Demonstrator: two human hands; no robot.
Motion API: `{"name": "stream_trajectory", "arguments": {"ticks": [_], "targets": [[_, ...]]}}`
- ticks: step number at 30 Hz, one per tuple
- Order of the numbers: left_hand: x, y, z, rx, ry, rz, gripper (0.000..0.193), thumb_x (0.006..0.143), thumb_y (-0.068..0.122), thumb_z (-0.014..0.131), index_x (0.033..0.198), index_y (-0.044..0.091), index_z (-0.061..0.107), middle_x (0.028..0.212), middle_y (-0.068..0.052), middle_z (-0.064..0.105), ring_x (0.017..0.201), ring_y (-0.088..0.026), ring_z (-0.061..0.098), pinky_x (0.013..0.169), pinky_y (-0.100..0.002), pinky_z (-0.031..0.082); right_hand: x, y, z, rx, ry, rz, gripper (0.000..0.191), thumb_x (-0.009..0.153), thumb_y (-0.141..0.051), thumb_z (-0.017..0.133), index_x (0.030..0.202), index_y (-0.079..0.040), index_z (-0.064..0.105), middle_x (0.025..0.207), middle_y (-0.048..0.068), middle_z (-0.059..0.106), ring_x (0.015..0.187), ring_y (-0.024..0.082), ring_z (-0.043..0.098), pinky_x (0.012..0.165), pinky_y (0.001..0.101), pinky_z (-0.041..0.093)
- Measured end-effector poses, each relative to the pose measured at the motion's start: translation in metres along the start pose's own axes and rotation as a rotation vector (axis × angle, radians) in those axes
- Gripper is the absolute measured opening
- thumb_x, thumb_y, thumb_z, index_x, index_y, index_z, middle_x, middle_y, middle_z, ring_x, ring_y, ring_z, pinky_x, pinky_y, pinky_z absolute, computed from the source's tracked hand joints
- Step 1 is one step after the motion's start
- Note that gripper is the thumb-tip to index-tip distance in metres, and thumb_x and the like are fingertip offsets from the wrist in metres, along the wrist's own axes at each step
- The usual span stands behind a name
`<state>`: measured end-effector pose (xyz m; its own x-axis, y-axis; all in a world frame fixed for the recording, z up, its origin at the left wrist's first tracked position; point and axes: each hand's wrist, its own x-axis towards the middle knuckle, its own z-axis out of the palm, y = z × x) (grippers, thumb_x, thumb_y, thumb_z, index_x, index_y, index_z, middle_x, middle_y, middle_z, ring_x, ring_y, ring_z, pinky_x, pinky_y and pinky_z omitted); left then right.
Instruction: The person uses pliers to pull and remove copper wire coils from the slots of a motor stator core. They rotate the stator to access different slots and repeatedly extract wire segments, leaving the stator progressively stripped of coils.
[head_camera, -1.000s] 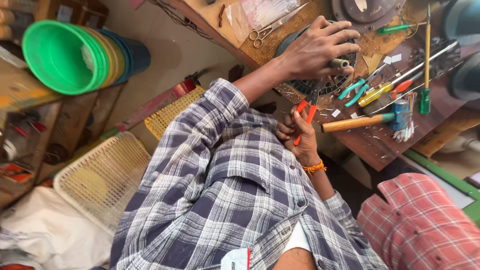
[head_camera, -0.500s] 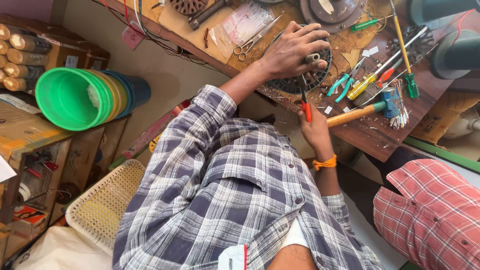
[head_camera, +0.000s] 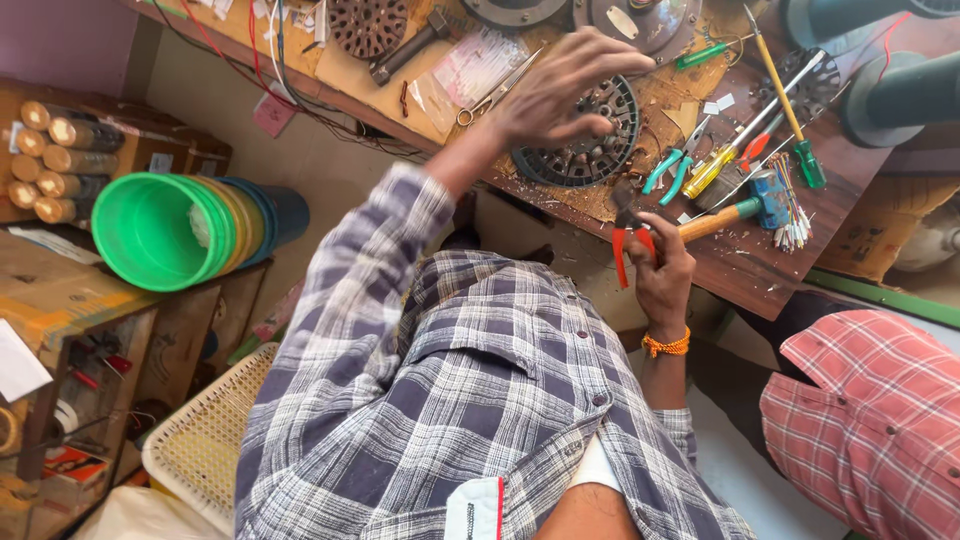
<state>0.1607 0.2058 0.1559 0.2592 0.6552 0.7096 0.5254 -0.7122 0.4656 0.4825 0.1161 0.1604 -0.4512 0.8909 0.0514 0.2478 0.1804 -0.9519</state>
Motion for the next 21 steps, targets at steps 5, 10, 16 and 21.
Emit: {"name": "stream_trajectory", "arguments": {"ticks": [5,10,16,21], "targets": [[-0.037,0.082,0.006,0.120,-0.041,-0.395,0.018,0.110,0.028,0.066,0.100,0.013,0.069,0.095,-0.002,0.067,0.091,-0.017,0.062,0.085,-0.039,0.052,0.006,0.005,0.014,0.375,0.259,0.162,0.033,0.116,-0.024,0.049,0.142,-0.004,0.052,0.079,-0.003,0.048,0.064,0.003,0.043,0.054,0.0208,0.036],[-0.030,0.112,0.033,0.377,-0.013,-0.394,0.024,0.096,0.028,0.070,0.111,0.010,0.064,0.105,-0.005,0.061,0.101,-0.024,0.056,0.090,-0.041,0.046,0.008,0.013,0.000,0.470,0.272,0.234,0.036,0.117,-0.025,0.046,0.145,-0.003,0.047,0.082,-0.004,0.043,0.064,0.002,0.038,0.053,0.0199,0.031],[-0.025,0.115,0.052,0.542,-0.035,-0.502,0.036,0.092,0.030,0.074,0.121,0.013,0.062,0.108,-0.004,0.056,0.098,-0.023,0.052,0.084,-0.041,0.036,0.002,0.036,-0.009,0.469,0.312,0.301,0.036,0.116,-0.024,0.044,0.145,-0.003,0.047,0.078,-0.005,0.038,0.059,0.001,0.035,0.050,0.0199,0.029],[-0.025,0.124,0.065,0.509,0.033,-0.613,0.026,0.089,0.026,0.075,0.114,0.021,0.066,0.108,-0.001,0.055,0.103,-0.022,0.052,0.088,-0.042,0.035,-0.010,0.055,-0.010,0.510,0.353,0.377,0.035,0.115,-0.024,0.042,0.144,-0.004,0.047,0.074,-0.006,0.038,0.056,0.001,0.035,0.048,0.0199,0.029]]}}
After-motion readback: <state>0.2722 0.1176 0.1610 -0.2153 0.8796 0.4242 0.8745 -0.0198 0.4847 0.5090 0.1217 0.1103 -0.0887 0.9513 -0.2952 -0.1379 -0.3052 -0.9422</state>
